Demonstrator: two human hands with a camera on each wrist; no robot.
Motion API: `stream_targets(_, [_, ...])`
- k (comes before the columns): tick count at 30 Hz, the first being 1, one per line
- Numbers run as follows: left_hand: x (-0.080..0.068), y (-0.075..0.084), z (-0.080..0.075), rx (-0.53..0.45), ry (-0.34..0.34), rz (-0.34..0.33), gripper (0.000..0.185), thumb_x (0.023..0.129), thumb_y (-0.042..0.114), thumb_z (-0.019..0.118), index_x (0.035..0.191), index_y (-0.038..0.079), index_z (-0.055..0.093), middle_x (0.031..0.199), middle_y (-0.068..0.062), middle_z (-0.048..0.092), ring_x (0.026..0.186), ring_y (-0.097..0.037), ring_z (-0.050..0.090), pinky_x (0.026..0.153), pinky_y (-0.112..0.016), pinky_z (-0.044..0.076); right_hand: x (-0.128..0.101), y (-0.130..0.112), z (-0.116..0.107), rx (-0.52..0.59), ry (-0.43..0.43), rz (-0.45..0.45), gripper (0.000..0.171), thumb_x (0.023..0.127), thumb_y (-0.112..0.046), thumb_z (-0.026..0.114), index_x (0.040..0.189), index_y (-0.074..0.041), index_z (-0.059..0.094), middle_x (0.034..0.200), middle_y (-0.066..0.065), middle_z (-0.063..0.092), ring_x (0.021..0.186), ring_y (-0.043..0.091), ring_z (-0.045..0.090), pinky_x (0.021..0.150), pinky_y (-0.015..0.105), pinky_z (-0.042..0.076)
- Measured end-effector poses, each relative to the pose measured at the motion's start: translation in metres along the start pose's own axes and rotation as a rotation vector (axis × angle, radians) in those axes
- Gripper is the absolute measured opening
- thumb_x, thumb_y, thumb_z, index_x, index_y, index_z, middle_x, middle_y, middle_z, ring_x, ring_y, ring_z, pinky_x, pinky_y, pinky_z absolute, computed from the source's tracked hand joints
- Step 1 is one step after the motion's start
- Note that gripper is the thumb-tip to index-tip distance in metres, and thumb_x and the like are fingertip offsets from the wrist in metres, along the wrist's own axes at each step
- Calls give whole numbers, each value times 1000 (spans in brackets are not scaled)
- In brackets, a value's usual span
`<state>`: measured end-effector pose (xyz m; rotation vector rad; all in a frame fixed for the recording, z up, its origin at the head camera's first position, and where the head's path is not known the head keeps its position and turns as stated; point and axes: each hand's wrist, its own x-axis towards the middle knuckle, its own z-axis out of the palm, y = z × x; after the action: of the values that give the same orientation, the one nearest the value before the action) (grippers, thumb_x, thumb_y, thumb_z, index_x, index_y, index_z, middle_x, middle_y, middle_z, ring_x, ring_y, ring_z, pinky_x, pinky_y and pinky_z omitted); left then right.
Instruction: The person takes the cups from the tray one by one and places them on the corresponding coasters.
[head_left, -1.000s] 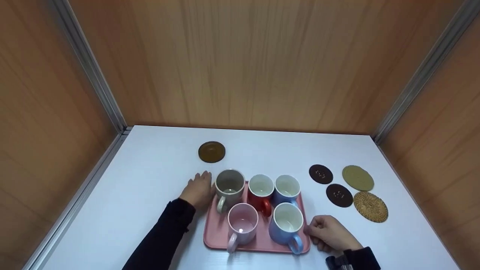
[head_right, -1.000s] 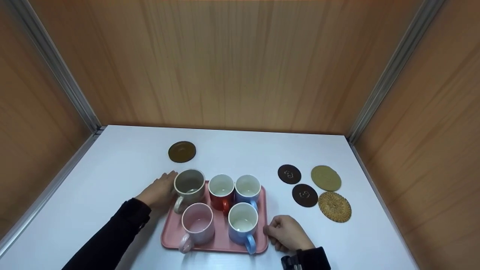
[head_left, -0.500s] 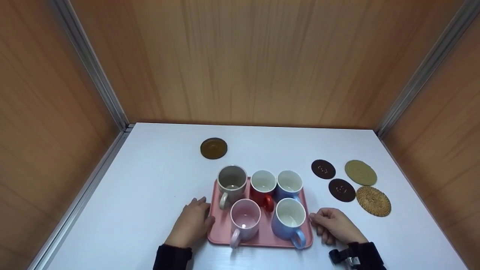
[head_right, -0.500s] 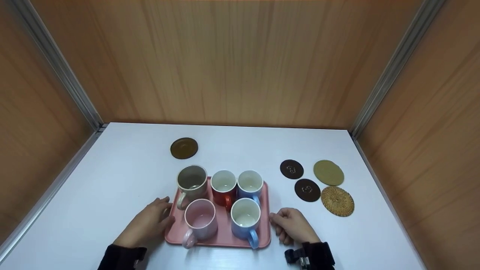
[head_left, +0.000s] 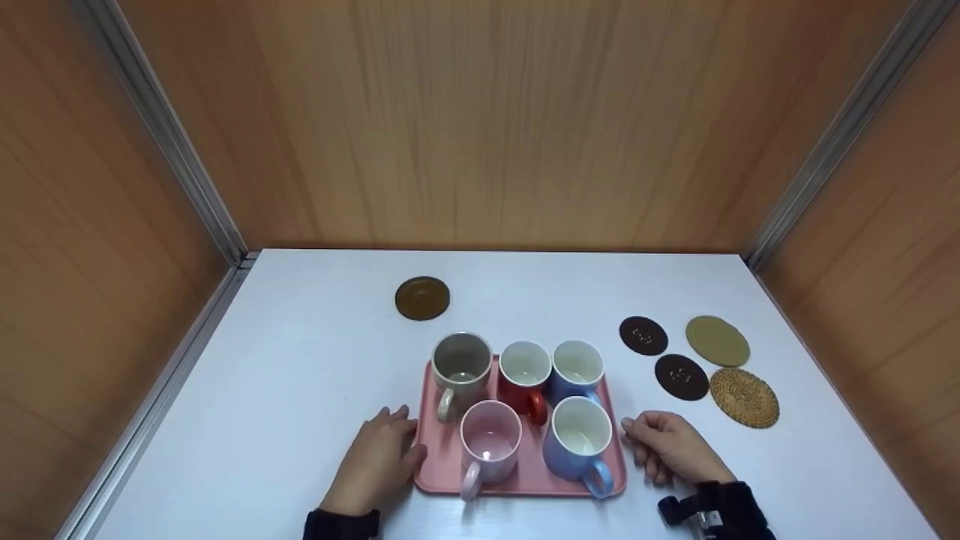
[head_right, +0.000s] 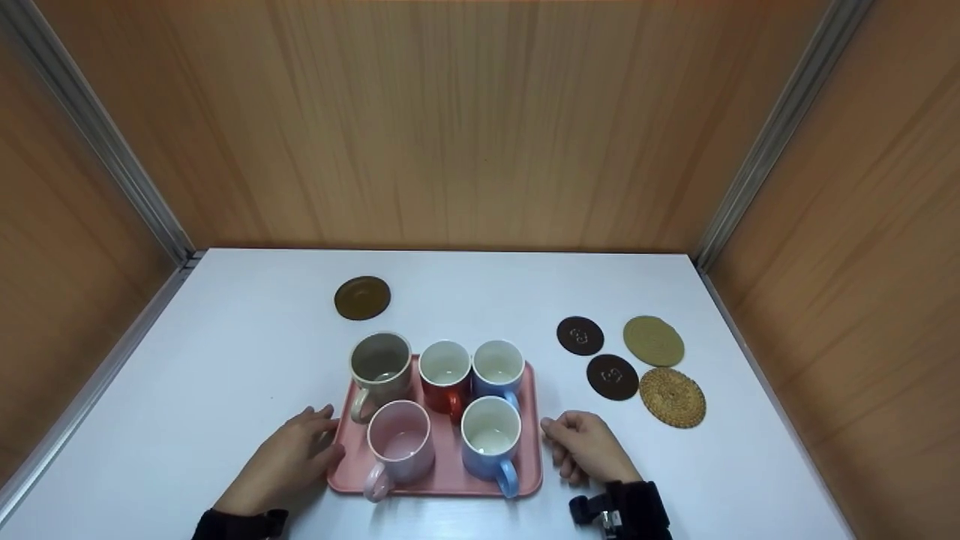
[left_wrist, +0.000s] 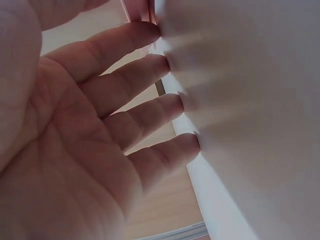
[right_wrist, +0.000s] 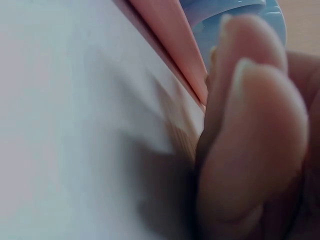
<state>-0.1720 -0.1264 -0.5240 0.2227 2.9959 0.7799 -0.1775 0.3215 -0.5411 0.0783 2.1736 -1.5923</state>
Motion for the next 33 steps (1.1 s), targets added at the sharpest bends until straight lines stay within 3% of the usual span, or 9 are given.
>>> stream_targets(15, [1,3,1,-12,11,-13,33,86,25,73,114,7,73,134,-23,62,133,-48,50,110,-68,34,1,0,0,-10,24,22,47,95,-50,59,90,-3,59,66,-1,62,44,9,52,41,24,47])
stream_targets(33, [-1,1,1,13,20,21,33,87,25,71,114,7,73,132,-24,63,131,-48,52,108,-69,35,0,-1,1,34,23,6,48,95,-49,59,95,-1,58,68,0,62,45,10,56,41,26,49])
